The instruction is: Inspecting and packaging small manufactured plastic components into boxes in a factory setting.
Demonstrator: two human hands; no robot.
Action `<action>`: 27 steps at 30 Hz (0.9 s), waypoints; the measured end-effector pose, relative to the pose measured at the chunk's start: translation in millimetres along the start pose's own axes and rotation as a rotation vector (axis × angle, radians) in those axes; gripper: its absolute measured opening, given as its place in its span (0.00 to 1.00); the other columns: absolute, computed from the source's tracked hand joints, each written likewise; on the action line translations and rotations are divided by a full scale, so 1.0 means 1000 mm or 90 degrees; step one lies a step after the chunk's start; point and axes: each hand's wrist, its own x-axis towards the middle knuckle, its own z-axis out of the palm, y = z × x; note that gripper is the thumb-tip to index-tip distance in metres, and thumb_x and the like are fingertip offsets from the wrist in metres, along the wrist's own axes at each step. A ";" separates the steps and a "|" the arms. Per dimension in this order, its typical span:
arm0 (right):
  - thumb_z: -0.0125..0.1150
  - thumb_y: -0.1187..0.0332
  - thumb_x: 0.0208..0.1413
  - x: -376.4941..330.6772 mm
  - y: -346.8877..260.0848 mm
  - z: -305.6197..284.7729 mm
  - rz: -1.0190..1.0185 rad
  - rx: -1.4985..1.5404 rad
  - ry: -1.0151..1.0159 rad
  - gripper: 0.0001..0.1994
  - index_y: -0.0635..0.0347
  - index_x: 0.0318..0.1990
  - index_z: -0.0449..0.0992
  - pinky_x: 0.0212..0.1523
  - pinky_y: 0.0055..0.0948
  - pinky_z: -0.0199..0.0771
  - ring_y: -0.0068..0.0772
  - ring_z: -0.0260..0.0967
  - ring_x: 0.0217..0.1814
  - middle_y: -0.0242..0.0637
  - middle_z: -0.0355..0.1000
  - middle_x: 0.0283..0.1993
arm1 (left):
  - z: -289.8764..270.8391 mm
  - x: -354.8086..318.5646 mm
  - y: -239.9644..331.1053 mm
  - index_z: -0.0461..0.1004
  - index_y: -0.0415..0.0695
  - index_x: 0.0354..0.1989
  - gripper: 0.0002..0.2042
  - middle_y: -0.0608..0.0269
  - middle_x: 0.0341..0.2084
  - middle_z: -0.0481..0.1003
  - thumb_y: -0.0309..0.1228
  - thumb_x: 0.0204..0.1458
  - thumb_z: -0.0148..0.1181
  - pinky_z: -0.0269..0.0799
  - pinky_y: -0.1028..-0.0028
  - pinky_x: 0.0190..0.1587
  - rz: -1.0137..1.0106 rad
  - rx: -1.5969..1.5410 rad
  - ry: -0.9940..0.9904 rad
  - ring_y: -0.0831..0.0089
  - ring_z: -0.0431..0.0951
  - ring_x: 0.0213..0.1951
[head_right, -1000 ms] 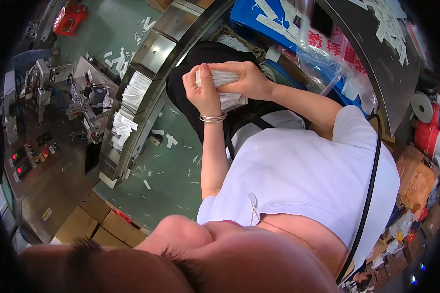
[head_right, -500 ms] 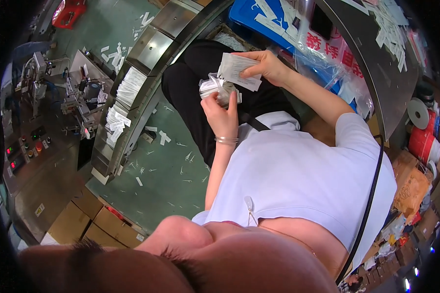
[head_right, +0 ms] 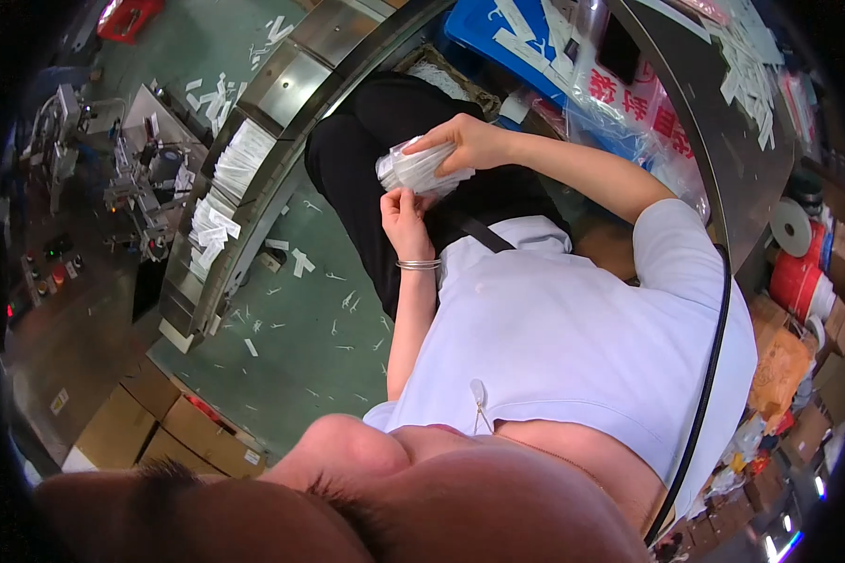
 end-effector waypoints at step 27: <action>0.49 0.61 0.56 -0.001 0.010 0.041 -0.206 -0.265 0.174 0.20 0.58 0.54 0.61 0.62 0.38 0.45 0.43 0.46 0.65 0.42 0.54 0.61 | 0.012 -0.008 0.025 0.62 0.39 0.27 0.06 0.52 0.23 0.65 0.28 0.53 0.48 0.64 0.62 0.24 0.415 0.541 0.106 0.54 0.69 0.24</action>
